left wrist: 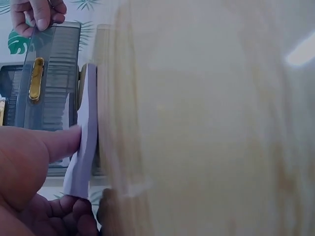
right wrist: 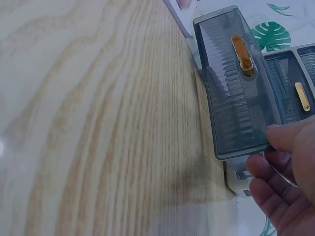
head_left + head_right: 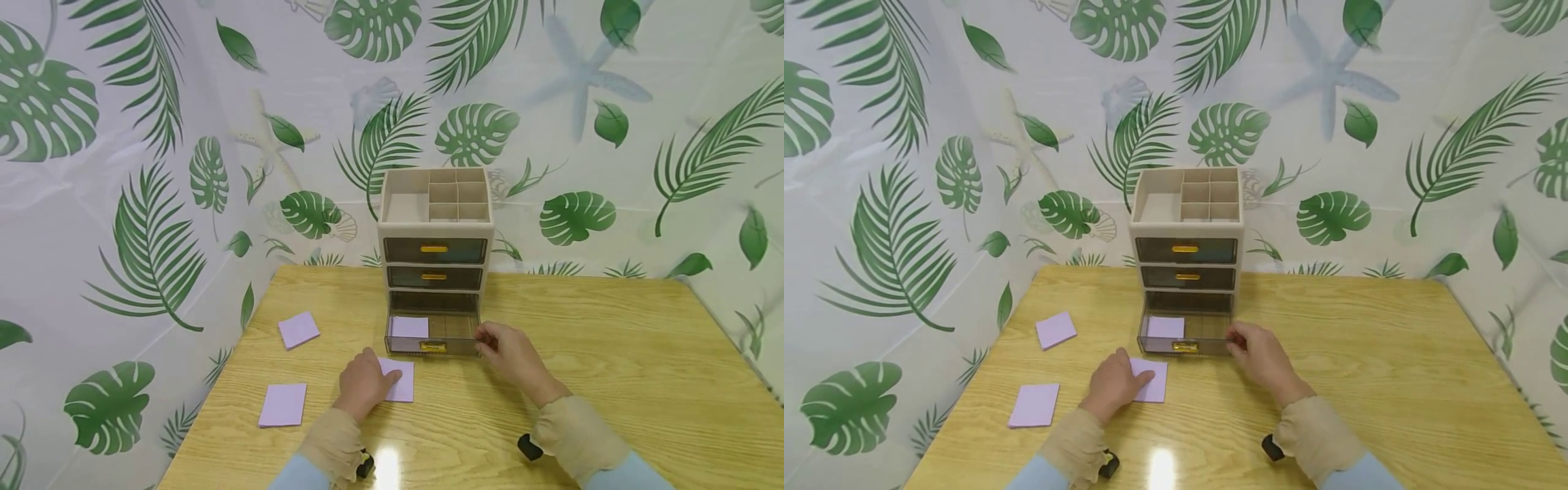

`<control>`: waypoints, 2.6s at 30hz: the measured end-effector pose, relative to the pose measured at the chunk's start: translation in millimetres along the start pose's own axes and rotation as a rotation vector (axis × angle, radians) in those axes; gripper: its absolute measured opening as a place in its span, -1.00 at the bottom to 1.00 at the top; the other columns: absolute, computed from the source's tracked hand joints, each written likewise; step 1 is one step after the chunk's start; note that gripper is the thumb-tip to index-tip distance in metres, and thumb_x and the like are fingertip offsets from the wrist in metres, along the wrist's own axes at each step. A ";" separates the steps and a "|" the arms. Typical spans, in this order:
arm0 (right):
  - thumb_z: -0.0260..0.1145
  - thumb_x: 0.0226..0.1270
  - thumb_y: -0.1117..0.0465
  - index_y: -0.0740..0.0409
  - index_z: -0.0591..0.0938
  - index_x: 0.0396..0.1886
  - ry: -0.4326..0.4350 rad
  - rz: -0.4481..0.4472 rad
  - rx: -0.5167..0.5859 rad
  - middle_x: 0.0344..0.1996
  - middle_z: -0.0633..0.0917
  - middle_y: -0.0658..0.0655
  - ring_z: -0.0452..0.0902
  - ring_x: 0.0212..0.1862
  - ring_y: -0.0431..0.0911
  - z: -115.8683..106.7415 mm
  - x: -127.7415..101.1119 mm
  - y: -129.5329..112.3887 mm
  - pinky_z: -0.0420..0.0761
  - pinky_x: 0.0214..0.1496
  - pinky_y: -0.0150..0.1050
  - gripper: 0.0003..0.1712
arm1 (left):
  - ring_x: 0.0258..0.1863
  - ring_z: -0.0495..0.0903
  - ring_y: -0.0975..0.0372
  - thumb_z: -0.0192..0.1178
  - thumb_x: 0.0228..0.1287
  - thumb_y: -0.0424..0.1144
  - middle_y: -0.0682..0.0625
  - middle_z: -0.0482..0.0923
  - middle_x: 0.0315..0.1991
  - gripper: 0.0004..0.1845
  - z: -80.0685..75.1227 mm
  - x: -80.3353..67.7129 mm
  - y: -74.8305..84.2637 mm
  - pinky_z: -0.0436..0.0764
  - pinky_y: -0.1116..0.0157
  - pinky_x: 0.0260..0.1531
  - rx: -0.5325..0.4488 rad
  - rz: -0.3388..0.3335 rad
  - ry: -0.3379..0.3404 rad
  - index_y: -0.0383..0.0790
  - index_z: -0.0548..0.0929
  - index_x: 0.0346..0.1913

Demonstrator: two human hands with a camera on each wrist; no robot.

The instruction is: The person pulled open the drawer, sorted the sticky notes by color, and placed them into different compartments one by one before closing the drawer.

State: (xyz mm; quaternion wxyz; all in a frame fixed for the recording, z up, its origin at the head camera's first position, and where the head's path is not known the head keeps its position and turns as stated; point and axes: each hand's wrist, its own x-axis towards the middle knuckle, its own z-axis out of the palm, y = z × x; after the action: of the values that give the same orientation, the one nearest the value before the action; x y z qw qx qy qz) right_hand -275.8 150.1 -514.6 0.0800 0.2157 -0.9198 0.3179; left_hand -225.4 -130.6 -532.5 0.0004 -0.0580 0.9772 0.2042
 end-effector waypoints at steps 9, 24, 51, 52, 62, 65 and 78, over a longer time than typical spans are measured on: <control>0.39 0.23 0.31 0.08 0.63 -0.30 0.004 -0.001 0.008 -0.48 0.59 -0.13 0.49 -0.42 -0.23 -0.4 -0.5 -0.9 0.52 -0.37 -0.23 -0.90 | -0.50 0.45 0.10 0.28 0.21 -0.21 -0.07 0.45 -0.53 -0.76 -5.6 3.8 -10.3 0.42 0.16 -0.50 -0.255 0.050 0.064 -0.27 0.44 -0.36; 0.38 0.25 0.30 0.10 0.63 -0.27 -0.004 0.011 0.010 -0.49 0.58 -0.12 0.45 -0.45 -0.23 0.6 -0.2 -0.8 0.48 -0.39 -0.24 -0.91 | -0.56 0.39 0.19 0.22 0.22 -0.37 0.00 0.39 -0.58 -0.87 -16.2 6.9 -10.7 0.39 0.28 -0.55 -0.412 0.033 0.136 -0.32 0.46 -0.34; 0.39 0.23 0.32 0.07 0.63 -0.30 0.025 -0.022 0.015 -0.48 0.59 -0.12 0.47 -0.44 -0.24 3.4 -0.3 4.0 0.51 -0.38 -0.25 -0.89 | -0.56 0.45 0.21 0.18 0.27 -0.41 -0.03 0.49 -0.54 -0.74 -48.5 13.2 -9.8 0.45 0.28 -0.55 -0.489 0.059 0.192 -0.29 0.56 0.02; 0.39 0.23 0.32 0.06 0.62 -0.30 0.026 -0.022 0.014 -0.48 0.59 -0.12 0.46 -0.44 -0.24 3.4 -0.3 4.0 0.51 -0.37 -0.25 -0.89 | -0.58 0.43 0.22 0.18 0.28 -0.40 -0.02 0.48 -0.55 -0.72 -50.4 13.5 -9.5 0.43 0.29 -0.56 -0.484 0.069 0.194 -0.26 0.57 0.04; 0.38 0.24 0.32 0.07 0.63 -0.29 0.025 -0.010 0.008 -0.48 0.59 -0.12 0.46 -0.44 -0.23 3.0 -1.5 2.0 0.50 -0.37 -0.24 -0.89 | -0.59 0.45 0.24 0.16 0.29 -0.40 -0.01 0.51 -0.56 -0.76 -62.9 15.5 -1.8 0.45 0.30 -0.58 -0.484 0.116 0.206 -0.25 0.61 0.01; 0.38 0.23 0.32 0.07 0.63 -0.29 0.023 -0.010 0.012 -0.48 0.58 -0.11 0.45 -0.44 -0.22 3.0 -1.2 1.6 0.50 -0.37 -0.24 -0.89 | -0.60 0.43 0.23 0.14 0.31 -0.38 -0.02 0.50 -0.55 -0.76 -66.2 18.0 0.4 0.44 0.29 -0.59 -0.490 0.105 0.201 -0.24 0.60 0.02; 0.37 0.26 0.31 0.12 0.63 -0.26 0.007 -0.003 0.028 -0.48 0.58 -0.12 0.45 -0.45 -0.22 0.2 -2.4 -1.2 0.49 -0.39 -0.24 -0.91 | -0.59 0.43 0.21 0.15 0.32 -0.36 -0.02 0.49 -0.55 -0.79 -76.4 31.1 10.6 0.43 0.30 -0.60 -0.520 0.108 0.202 -0.24 0.59 -0.01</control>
State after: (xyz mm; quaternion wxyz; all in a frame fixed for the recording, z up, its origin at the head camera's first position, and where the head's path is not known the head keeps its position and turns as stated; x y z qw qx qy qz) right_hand -273.1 149.9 -514.7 0.0806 0.2172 -0.9147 0.3312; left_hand -255.8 -155.0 -459.0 -0.1226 -0.0240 0.8888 0.4409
